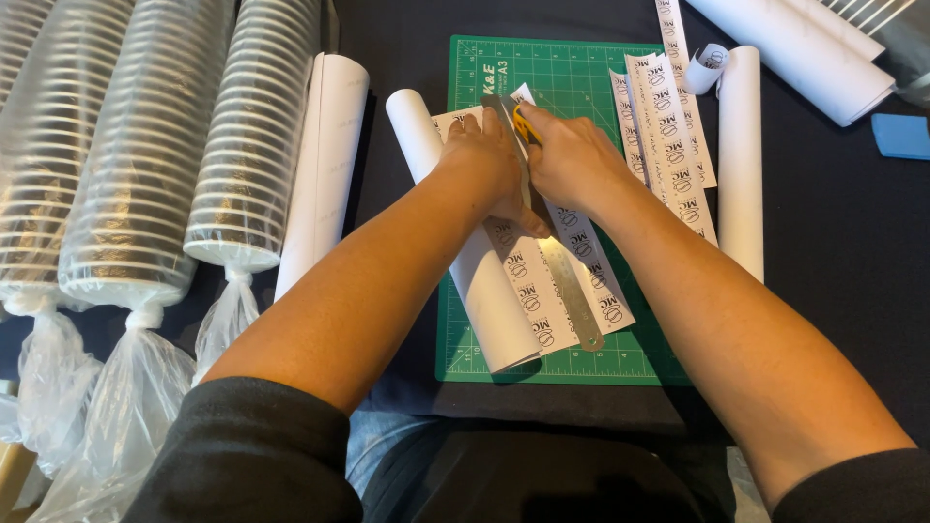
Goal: Using a utility knife and a metal ruler to cut printed paper strips from a roll on a cutting mat.
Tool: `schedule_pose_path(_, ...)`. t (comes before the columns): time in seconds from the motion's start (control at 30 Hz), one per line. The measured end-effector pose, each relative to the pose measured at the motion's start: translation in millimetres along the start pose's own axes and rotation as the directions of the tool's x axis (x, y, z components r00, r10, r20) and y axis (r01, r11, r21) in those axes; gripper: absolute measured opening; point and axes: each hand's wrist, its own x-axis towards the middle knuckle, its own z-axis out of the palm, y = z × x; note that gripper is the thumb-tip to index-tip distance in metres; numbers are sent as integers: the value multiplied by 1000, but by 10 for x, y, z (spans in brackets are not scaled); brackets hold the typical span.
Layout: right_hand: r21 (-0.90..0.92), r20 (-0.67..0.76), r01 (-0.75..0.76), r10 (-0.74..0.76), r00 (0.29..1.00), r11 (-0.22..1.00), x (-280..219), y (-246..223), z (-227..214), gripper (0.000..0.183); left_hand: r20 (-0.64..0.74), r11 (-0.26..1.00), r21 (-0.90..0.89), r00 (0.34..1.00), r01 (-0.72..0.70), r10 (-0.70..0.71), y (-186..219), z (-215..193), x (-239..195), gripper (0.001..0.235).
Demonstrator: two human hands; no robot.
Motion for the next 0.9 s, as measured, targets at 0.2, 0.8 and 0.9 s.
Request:
schedule_pose_path(0.2,-63,39,41,-39,998,997,-17,-34,-74,58,-1,1000,5,1000,-8,8,-8,26,49,157)
schedule_pose_path(0.8,-158,209,-155,186,960,975,-12,-285,-202,29,261,988,152,963,31,-70,44,-52,169,152)
schedule_pose_path(0.9,-196,215,-181,222,951,964,-101,-285,-188,30,248,984,179,966,26,-71,57,-57,174,155)
